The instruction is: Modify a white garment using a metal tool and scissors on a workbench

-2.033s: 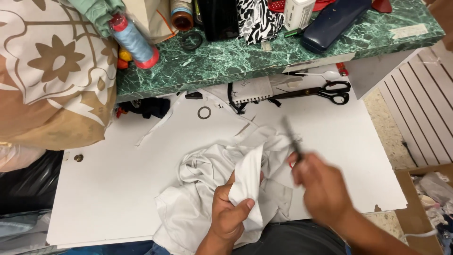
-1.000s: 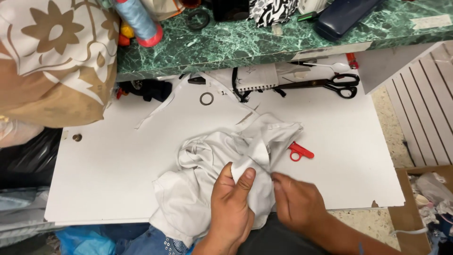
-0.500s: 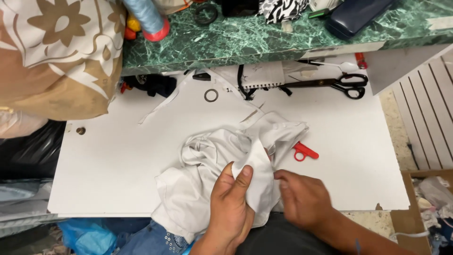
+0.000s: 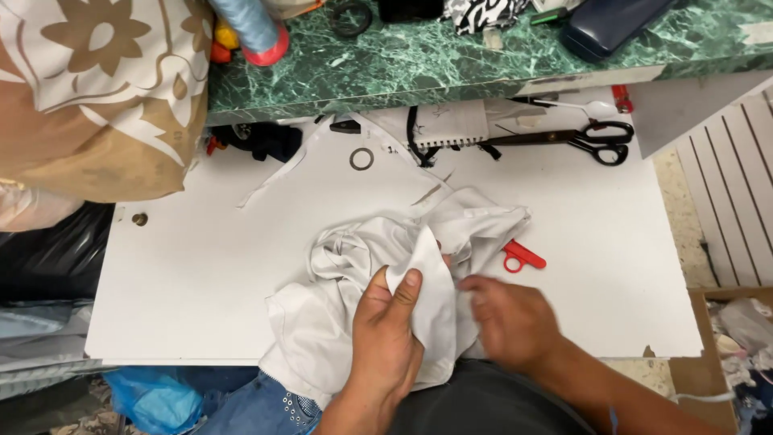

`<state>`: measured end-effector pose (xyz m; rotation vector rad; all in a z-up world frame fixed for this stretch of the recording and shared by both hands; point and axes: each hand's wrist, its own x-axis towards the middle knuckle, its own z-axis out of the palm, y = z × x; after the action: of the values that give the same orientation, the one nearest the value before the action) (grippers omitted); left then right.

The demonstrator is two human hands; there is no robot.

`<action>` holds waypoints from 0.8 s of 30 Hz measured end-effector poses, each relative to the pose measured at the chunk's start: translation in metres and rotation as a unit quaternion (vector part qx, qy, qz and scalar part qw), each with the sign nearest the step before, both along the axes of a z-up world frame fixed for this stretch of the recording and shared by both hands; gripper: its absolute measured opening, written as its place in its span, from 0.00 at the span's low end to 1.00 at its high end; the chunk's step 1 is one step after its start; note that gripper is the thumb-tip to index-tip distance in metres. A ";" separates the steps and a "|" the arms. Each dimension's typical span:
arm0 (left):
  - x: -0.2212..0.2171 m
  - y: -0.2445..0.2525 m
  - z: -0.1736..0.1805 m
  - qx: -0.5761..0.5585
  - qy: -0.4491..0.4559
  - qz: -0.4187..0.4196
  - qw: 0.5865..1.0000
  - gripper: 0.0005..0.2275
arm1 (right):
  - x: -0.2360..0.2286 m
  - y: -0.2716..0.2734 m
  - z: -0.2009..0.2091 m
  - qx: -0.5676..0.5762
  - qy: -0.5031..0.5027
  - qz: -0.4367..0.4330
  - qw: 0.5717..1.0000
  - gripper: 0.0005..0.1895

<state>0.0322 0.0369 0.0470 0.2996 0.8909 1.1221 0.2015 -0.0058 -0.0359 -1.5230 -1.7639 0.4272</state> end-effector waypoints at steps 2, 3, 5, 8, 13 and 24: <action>-0.003 0.008 -0.003 0.002 0.003 -0.001 1.000 0.13 | 0.007 0.022 -0.028 -0.074 -0.024 -0.040 0.996 0.16; -0.004 0.013 -0.005 0.006 0.007 0.006 1.000 0.12 | 0.012 0.036 -0.041 -0.145 -0.046 -0.074 0.986 0.17; -0.018 0.041 -0.062 0.057 0.051 0.034 0.997 0.06 | 0.009 0.044 -0.005 -0.151 0.119 -0.088 0.977 0.13; -0.025 0.067 -0.039 0.147 0.113 0.041 0.982 0.03 | -0.025 0.052 0.036 -0.158 0.353 -0.045 0.921 0.11; -0.035 0.101 -0.017 0.303 0.380 -0.116 0.866 0.05 | -0.047 0.070 0.028 -0.215 0.380 -0.037 0.899 0.13; -0.081 0.010 -0.061 0.498 0.499 -0.143 0.695 0.07 | -0.013 0.083 0.028 -0.224 0.676 -0.124 0.691 0.06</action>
<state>-0.0487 0.0471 -0.0136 2.0494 0.9953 1.0092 0.1888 0.0776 -0.0076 -1.0790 -0.2555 1.4431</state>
